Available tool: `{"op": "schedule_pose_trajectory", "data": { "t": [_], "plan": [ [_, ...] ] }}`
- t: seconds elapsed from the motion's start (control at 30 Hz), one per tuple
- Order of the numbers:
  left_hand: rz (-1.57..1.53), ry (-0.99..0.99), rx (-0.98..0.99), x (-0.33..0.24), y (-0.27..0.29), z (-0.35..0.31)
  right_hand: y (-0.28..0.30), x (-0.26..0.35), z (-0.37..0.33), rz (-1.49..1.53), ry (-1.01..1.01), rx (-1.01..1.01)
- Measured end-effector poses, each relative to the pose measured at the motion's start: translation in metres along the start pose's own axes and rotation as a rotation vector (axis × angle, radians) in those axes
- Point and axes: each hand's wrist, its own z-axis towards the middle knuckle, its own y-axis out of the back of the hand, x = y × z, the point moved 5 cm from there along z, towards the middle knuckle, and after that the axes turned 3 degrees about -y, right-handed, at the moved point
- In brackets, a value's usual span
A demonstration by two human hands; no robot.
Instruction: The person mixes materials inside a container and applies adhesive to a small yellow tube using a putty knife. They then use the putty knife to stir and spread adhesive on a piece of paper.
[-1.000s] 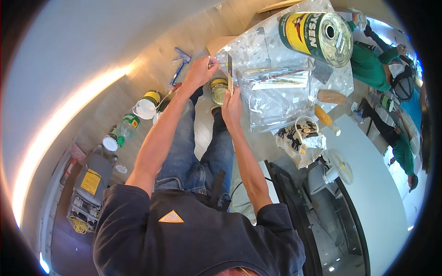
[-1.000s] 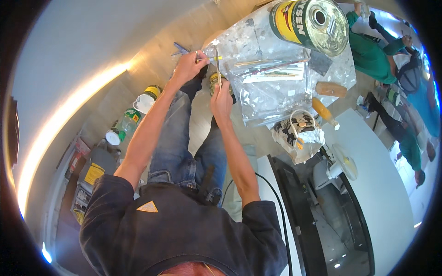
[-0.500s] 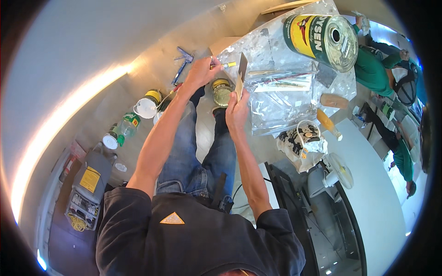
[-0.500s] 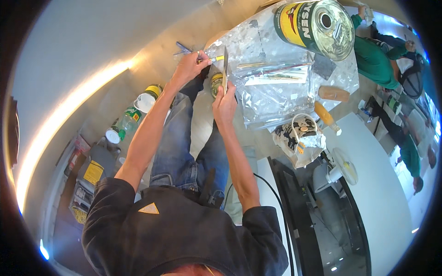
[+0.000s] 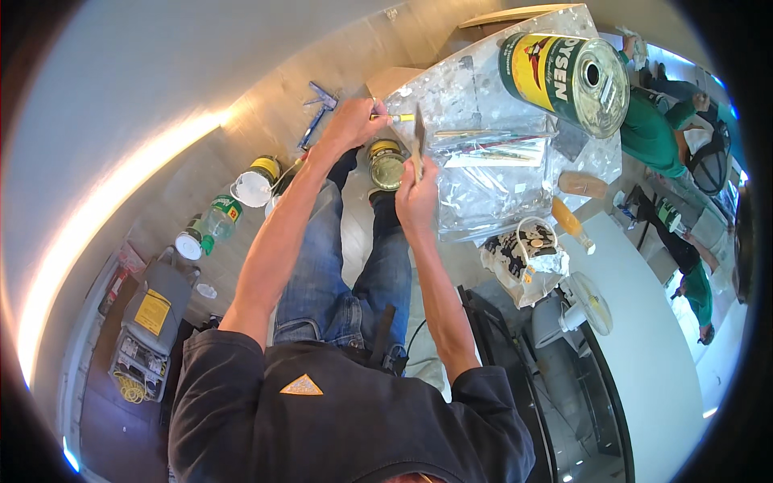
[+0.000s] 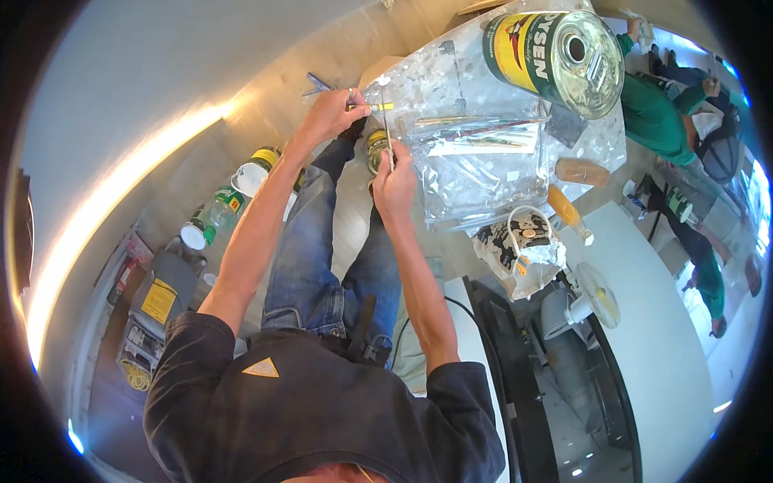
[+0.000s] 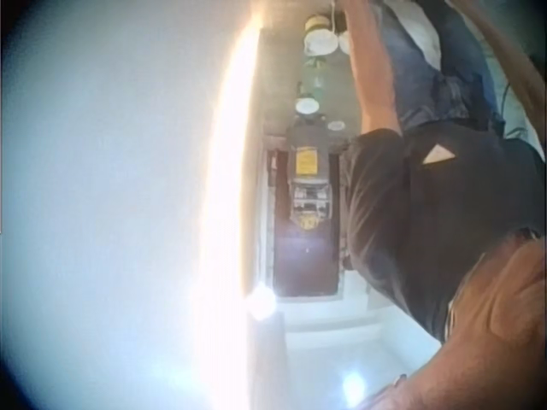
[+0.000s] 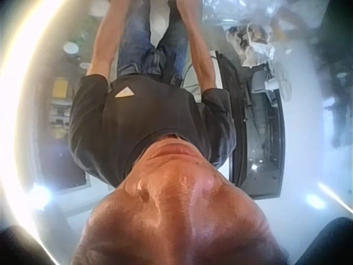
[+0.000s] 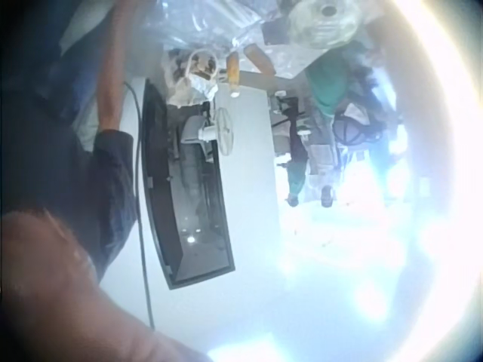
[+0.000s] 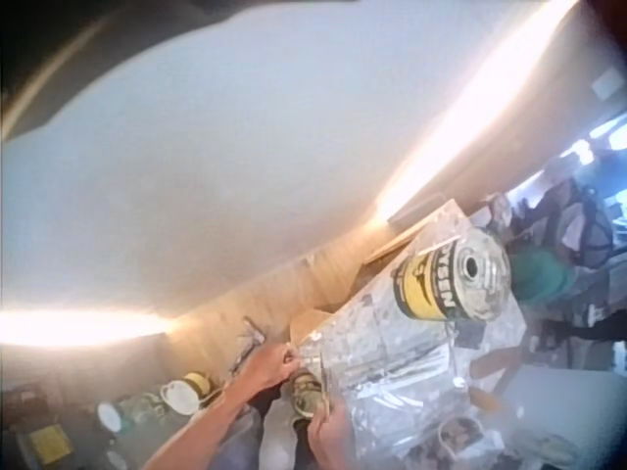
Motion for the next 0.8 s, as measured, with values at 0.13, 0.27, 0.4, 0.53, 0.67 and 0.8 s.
{"op": "schedule_pose_trajectory", "data": {
  "t": [0.13, 0.27, 0.4, 0.53, 0.67, 0.8],
  "plan": [
    [0.009, -0.042, -0.035, -0.001, 0.002, 0.001, -0.01, -0.018, 0.001, -0.135, -0.226, 0.144],
    [-0.005, -0.024, -0.016, -0.001, 0.0, 0.001, 0.005, 0.007, -0.005, 0.083, -0.029, -0.03],
    [0.009, -0.012, -0.003, -0.003, 0.002, 0.002, -0.01, -0.003, -0.001, -0.099, -0.115, 0.076],
    [0.046, -0.063, -0.06, -0.004, 0.001, 0.004, 0.0, 0.0, -0.001, 0.011, -0.088, 0.006],
    [0.024, 0.022, 0.006, -0.008, 0.004, 0.0, 0.003, 0.0, -0.009, 0.023, -0.043, -0.04],
    [0.085, -0.131, -0.107, -0.011, 0.008, 0.003, -0.01, -0.017, 0.004, -0.066, -0.123, 0.09]
  ]
}}
